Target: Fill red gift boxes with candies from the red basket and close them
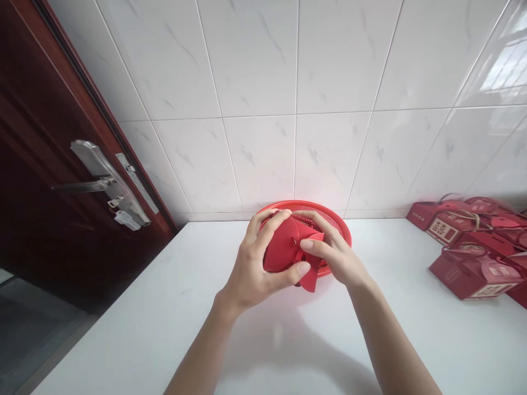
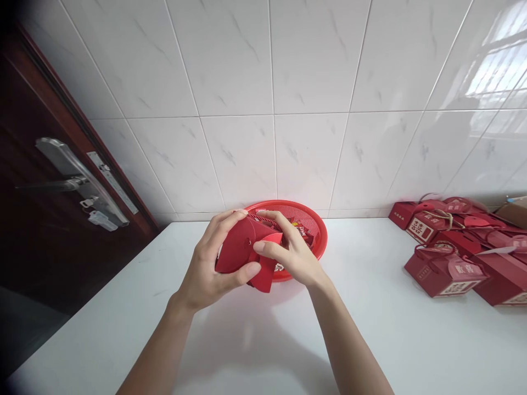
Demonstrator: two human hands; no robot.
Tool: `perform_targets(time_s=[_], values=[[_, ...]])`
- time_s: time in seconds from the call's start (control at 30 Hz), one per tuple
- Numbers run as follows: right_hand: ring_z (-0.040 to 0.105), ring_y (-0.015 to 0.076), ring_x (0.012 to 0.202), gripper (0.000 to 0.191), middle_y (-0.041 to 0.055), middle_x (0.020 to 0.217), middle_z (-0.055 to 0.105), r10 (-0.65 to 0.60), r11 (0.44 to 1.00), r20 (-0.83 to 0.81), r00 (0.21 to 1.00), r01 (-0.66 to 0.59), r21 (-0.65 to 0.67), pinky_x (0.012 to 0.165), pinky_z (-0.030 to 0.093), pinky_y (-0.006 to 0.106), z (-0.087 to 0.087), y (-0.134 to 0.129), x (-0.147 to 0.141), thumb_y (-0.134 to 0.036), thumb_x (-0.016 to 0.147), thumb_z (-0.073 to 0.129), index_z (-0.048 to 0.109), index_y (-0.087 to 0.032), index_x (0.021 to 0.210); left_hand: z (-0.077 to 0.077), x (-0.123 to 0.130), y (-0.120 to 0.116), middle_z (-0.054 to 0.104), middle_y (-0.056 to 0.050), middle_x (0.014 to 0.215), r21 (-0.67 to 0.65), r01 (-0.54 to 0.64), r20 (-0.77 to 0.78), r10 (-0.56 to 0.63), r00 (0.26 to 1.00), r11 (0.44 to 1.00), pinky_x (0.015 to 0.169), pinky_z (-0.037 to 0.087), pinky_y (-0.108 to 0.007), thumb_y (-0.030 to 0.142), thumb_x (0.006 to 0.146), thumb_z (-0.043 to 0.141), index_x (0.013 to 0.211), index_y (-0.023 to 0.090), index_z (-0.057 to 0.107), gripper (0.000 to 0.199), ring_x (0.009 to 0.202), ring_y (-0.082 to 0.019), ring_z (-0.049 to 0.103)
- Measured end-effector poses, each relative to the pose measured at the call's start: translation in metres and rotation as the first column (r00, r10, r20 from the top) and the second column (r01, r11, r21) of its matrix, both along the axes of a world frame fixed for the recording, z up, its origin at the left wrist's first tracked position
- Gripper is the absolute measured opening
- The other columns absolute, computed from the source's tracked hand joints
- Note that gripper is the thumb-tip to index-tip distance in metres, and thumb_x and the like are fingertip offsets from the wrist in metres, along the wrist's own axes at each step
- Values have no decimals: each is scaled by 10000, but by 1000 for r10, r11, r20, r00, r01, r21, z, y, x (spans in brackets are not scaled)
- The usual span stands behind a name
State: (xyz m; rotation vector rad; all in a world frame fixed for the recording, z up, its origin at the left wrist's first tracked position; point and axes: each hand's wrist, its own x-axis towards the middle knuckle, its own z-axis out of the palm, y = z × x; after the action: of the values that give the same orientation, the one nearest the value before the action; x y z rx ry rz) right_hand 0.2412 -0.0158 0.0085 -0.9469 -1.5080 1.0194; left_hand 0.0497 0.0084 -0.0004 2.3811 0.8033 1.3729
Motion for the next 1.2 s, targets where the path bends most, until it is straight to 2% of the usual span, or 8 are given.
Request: perform_targets(time_s=[0.27, 0.37, 0.57, 0.67, 0.77, 0.9, 1.03, 1.2], values=[[685, 255, 1033, 402, 23, 1077, 743, -129, 990, -36, 991, 127, -59, 857, 564, 400, 0, 0, -14, -344, 806, 727, 641, -279, 1193, -1, 4, -1, 504, -107, 1471, -4, -5, -14, 5, 1000, 1000, 1119, 501, -442, 439, 856, 767, 1468, 279, 479, 696, 1406, -294, 487], [683, 260, 1079, 423, 34, 1122, 741, -158, 986, -39, 987, 156, -57, 884, 570, 395, 0, 0, -17, -375, 796, 764, 635, -266, 1184, -1, 5, -1, 510, -107, 1464, -7, -5, -5, 5, 1000, 1000, 1118, 501, -445, 440, 844, 781, 1470, 274, 480, 714, 1409, -306, 483], [612, 287, 1263, 530, 72, 1342, 661, 23, 1000, 67, 998, -23, -8, 1026, 529, 439, 3, -2, 7, -566, 904, 683, 584, -289, 1344, 0, 1, -1, 521, -87, 1497, -141, 72, 58, -64, 996, 987, 1151, 459, -493, 487, 837, 788, 1465, 308, 506, 712, 1414, -327, 475], [636, 282, 1209, 545, 85, 1345, 650, 135, 990, 94, 986, -131, -51, 967, 556, 424, 8, -6, 25, -604, 940, 617, 568, -297, 1387, 0, -1, -1, 508, -81, 1541, -329, 208, 128, -175, 976, 921, 1160, 446, -512, 555, 840, 773, 1503, 335, 484, 757, 1450, -357, 442], [666, 253, 1062, 457, 79, 1180, 695, 180, 980, 213, 960, -156, -127, 860, 562, 367, 10, -13, 41, -584, 925, 647, 660, -247, 1233, 0, 1, -1, 474, -76, 1586, -482, 285, 118, -261, 958, 829, 1150, 460, -492, 559, 836, 780, 1538, 353, 455, 801, 1461, -366, 437], [593, 170, 786, 381, 22, 852, 643, 149, 973, 442, 885, -51, -226, 668, 481, 288, 0, -27, 60, -554, 835, 736, 635, -187, 835, -9, 15, -4, 521, -81, 1549, -619, 295, 18, -363, 932, 728, 1146, 465, -459, 507, 789, 838, 1542, 336, 463, 858, 1415, -348, 501], [503, 116, 604, 388, -39, 652, 548, 169, 902, 511, 842, 77, -425, 525, 385, 246, -27, -47, 72, -462, 711, 818, 536, -196, 728, -34, 37, -14, 609, -74, 1452, -700, 366, -31, -538, 842, 613, 1146, 469, -414, 402, 812, 817, 1439, 287, 593, 675, 1351, -291, 566], [494, 113, 535, 365, -4, 618, 650, 233, 820, 520, 822, 122, -560, 489, 355, 244, -56, -64, 76, -515, 750, 773, 604, -192, 775, -66, 45, -23, 685, -91, 1355, -718, 325, -127, -575, 808, 615, 1069, 530, -422, 336, 884, 709, 1363, 231, 653, 494, 1240, -285, 647]])
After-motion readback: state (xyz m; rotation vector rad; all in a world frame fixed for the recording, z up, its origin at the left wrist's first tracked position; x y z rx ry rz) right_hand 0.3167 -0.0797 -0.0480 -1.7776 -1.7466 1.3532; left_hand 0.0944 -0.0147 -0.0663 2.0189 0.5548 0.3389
